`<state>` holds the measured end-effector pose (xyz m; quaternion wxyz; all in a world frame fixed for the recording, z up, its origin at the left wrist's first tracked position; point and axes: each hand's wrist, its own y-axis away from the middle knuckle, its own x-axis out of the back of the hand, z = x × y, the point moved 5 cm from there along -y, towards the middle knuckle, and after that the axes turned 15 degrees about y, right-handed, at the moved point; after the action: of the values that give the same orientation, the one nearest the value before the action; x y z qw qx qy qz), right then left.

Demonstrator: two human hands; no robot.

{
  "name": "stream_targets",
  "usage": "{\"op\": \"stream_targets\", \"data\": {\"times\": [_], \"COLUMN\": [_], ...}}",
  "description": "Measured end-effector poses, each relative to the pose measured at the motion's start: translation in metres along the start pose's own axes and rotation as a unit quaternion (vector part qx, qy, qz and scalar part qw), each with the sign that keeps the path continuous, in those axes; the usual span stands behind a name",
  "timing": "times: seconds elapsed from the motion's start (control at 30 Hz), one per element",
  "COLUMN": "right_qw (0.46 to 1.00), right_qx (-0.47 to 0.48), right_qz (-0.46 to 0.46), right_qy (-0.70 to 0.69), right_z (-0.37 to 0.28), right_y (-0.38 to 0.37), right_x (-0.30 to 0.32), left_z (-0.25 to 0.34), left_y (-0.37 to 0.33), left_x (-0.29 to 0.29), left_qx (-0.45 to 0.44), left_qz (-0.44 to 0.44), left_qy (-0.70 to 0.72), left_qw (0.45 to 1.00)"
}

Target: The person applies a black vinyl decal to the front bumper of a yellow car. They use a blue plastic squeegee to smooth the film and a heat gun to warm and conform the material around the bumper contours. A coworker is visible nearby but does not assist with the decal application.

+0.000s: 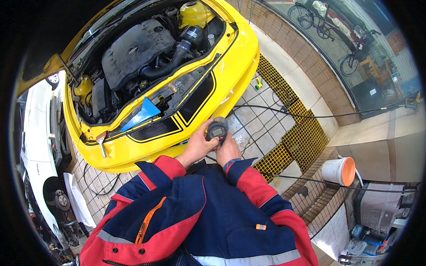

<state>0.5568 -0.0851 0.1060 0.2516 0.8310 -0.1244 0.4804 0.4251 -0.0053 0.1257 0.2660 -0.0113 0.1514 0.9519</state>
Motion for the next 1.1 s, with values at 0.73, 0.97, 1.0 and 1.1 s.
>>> {"op": "stream_targets", "data": {"times": [0.73,0.97,1.0,1.1], "right_qw": [0.998,0.999,0.999,0.999], "right_qx": [0.046,0.029,0.031,0.021], "right_qz": [0.031,0.012,0.015,0.005], "right_qy": [0.008,0.019,0.02,0.032], "right_z": [-0.008,-0.009,-0.009,-0.007], "right_y": [0.003,-0.001,-0.001,-0.003], "right_x": [-0.015,-0.015,-0.015,-0.017], "left_z": [0.009,0.006,0.006,0.006], "left_y": [0.008,0.002,0.001,-0.001], "left_x": [0.006,0.008,0.008,0.008], "left_qx": [0.003,-0.022,-0.023,-0.024], "left_qz": [0.044,0.041,0.041,0.035], "left_qy": [-0.108,-0.101,-0.1,-0.092], "left_qw": [0.993,0.994,0.994,0.995]}}
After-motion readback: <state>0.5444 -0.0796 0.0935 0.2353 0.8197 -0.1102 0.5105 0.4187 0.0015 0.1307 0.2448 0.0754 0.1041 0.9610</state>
